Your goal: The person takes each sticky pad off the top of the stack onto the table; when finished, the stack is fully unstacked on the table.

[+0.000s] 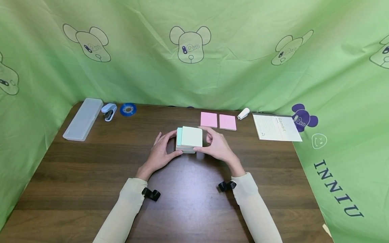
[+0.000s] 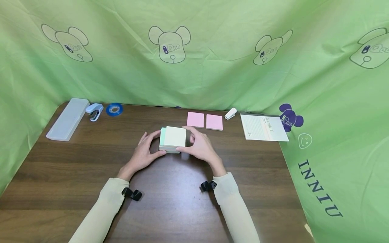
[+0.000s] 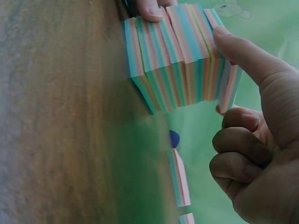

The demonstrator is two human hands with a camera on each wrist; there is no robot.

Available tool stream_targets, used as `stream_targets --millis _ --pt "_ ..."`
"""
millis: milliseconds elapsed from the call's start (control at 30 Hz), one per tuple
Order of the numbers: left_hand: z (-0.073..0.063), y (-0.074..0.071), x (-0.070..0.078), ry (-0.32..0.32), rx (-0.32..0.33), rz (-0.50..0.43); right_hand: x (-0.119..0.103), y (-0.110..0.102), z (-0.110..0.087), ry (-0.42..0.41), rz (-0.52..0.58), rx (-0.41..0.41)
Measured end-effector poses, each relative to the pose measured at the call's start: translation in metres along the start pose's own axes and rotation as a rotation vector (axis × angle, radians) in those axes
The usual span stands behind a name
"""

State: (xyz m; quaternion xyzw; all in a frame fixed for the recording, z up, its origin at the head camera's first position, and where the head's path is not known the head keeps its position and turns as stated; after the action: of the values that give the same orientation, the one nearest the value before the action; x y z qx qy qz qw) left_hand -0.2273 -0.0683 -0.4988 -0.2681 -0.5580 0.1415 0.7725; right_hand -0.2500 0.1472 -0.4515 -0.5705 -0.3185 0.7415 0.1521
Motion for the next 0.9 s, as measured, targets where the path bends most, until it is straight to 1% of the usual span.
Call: stream_targets --millis 100,233,533,700,900 --pt "-0.0001 0.0001 -0.0004 -0.001 0.001 -0.001 -0.0031 -0.0029 -0.0007 -0.012 -0.041 -0.007" --pt "-0.0002 -0.0001 -0.0005 0.0 0.004 -0.004 -0.0034 -0.0047 -0.0021 -0.011 -0.061 -0.017" --pt "-0.0001 -0.0002 0.0004 0.004 0.006 -0.008 0.0006 -0.0027 -0.0016 0.005 -0.069 -0.031" --pt "-0.0003 0.0003 0.0002 0.001 0.003 -0.009 -0.0006 -0.0026 -0.0021 -0.01 -0.074 -0.03" --pt "-0.0005 0.0009 -0.0006 -0.006 0.001 -0.013 -0.0013 -0.0049 -0.0035 -0.028 -0.044 -0.012"
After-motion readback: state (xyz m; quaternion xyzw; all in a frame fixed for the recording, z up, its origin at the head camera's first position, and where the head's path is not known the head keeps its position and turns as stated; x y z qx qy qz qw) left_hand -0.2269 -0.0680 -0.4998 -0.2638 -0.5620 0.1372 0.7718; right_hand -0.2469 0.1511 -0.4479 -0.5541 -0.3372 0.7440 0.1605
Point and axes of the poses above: each hand's wrist, its own z-axis towards the middle knuckle, its own y-axis out of the palm, x = y × z, the point moved 10 cm from there along z, towards the middle knuckle, and after that the axes turned 4 degrees about x, right-handed, at the moved point
